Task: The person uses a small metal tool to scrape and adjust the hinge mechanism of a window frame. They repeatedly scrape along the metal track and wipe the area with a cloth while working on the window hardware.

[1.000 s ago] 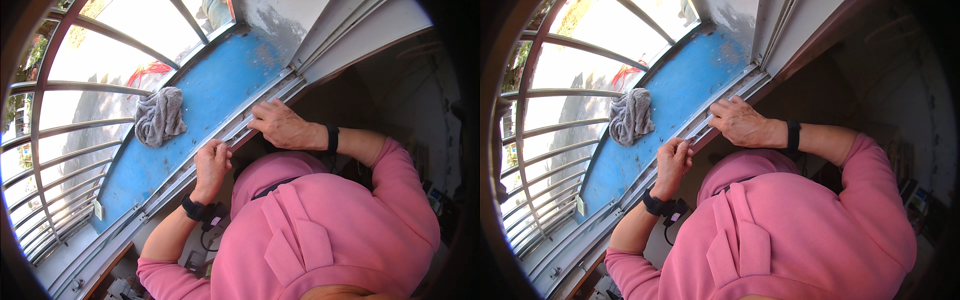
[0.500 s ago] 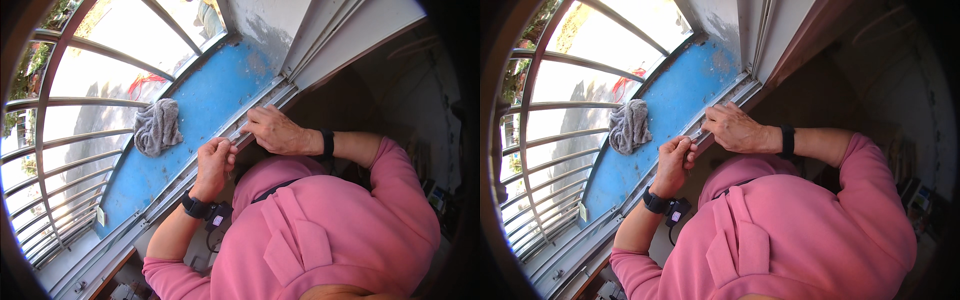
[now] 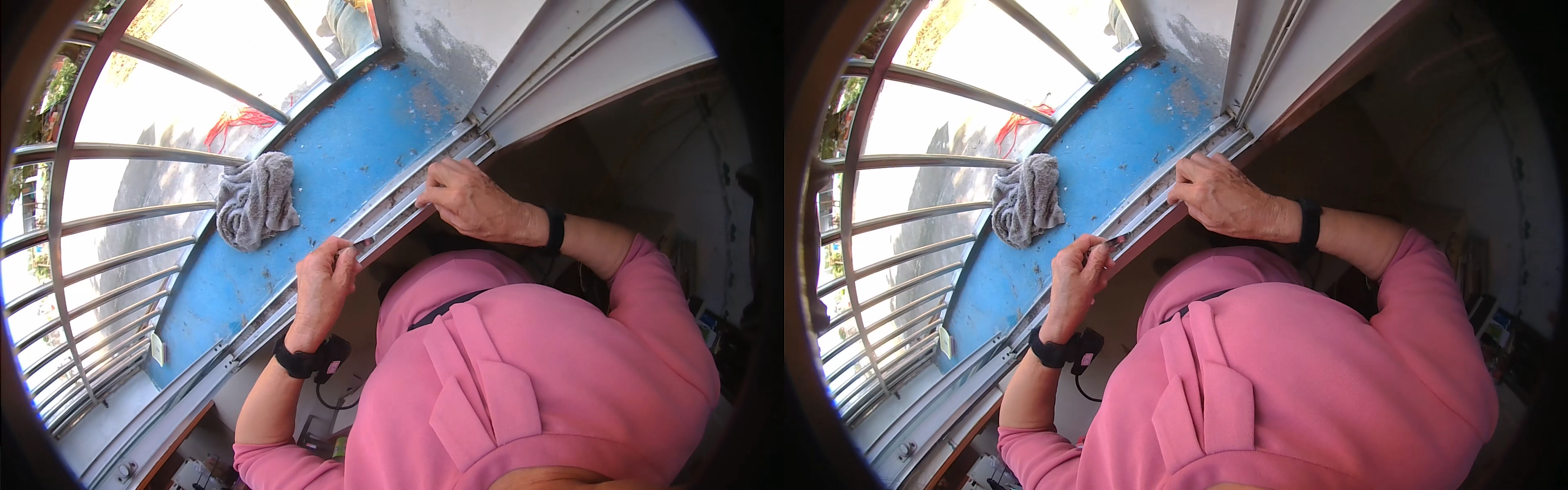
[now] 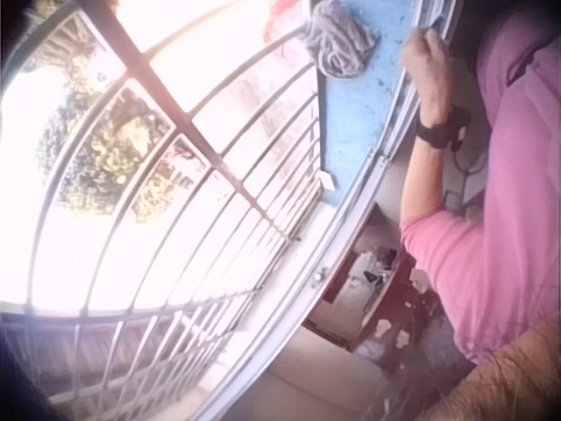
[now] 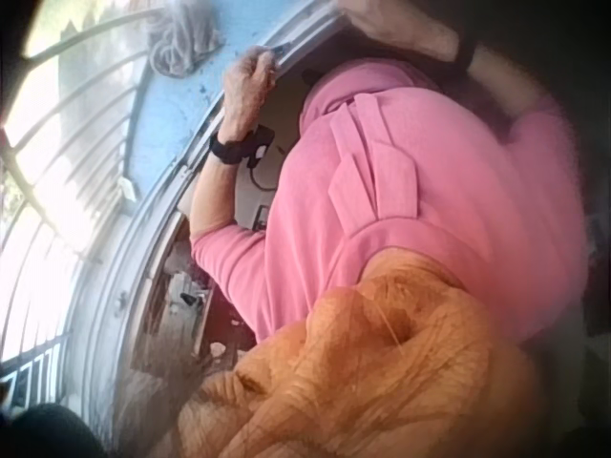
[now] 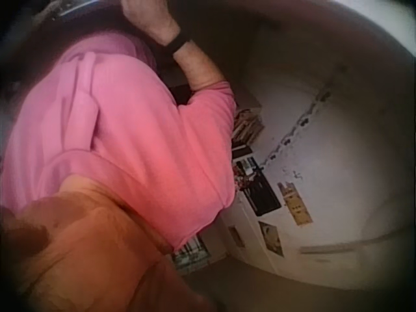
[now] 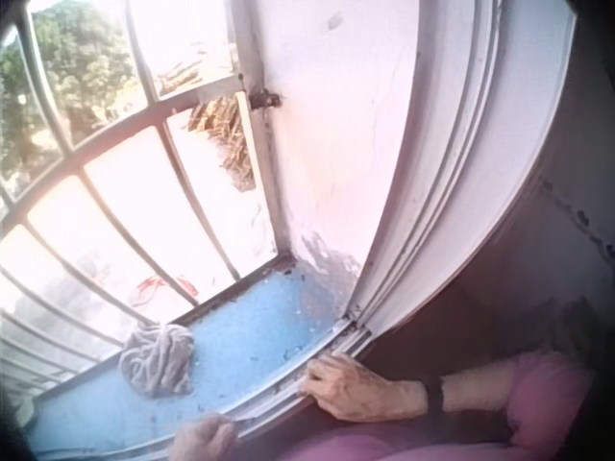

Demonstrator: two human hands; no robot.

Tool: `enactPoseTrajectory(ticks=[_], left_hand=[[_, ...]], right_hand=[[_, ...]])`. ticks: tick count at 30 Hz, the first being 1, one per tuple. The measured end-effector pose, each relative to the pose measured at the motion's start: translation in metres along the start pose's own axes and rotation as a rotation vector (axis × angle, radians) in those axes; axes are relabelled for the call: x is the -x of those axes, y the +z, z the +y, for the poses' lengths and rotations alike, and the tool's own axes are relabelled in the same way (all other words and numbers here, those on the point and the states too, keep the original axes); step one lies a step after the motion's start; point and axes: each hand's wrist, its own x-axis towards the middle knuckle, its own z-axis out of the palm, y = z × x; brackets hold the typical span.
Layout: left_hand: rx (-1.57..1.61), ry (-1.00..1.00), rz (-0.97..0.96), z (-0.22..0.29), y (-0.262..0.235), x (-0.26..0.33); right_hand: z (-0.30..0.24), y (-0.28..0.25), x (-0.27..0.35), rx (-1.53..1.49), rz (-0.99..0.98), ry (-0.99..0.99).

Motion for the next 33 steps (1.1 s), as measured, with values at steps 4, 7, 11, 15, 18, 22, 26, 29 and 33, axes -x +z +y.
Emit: enactPoseTrajectory(ticks=[4,7,11,15,18,22,26,29,33], left_hand=[[-0.090,0.002,0.027,0.001,0.014,-0.013],[-0.035,0.001,0.061,0.002,0.028,-0.017],[0.096,-0.032,0.051,0.005,0.051,-0.030],[0.105,-0.043,0.013,0.023,0.071,-0.047],[0.114,-0.058,0.007,0.039,0.083,-0.055],[0.315,-0.153,-0.050,0.047,0.089,-0.054],[0.573,-0.157,-0.163,0.055,0.075,-0.047],[0.307,0.170,-0.067,0.068,0.042,-0.056],[-0.252,0.359,0.258,0.079,0.016,-0.077]], right_hand=[[0.004,0.001,0.001,0.110,-0.067,0.016],[0.008,0.002,0.002,0.151,-0.084,0.021],[0.012,0.005,0.005,0.134,-0.073,0.015],[0.017,0.003,0.012,0.096,-0.057,-0.001],[0.022,-0.001,0.017,0.084,-0.053,0.012],[0.020,-0.010,0.024,0.067,-0.024,0.033],[0.006,-0.020,0.013,-0.073,0.059,0.058],[0.000,-0.024,-0.003,-0.197,0.167,0.037],[0.014,-0.044,0.018,-0.181,0.095,0.136]])
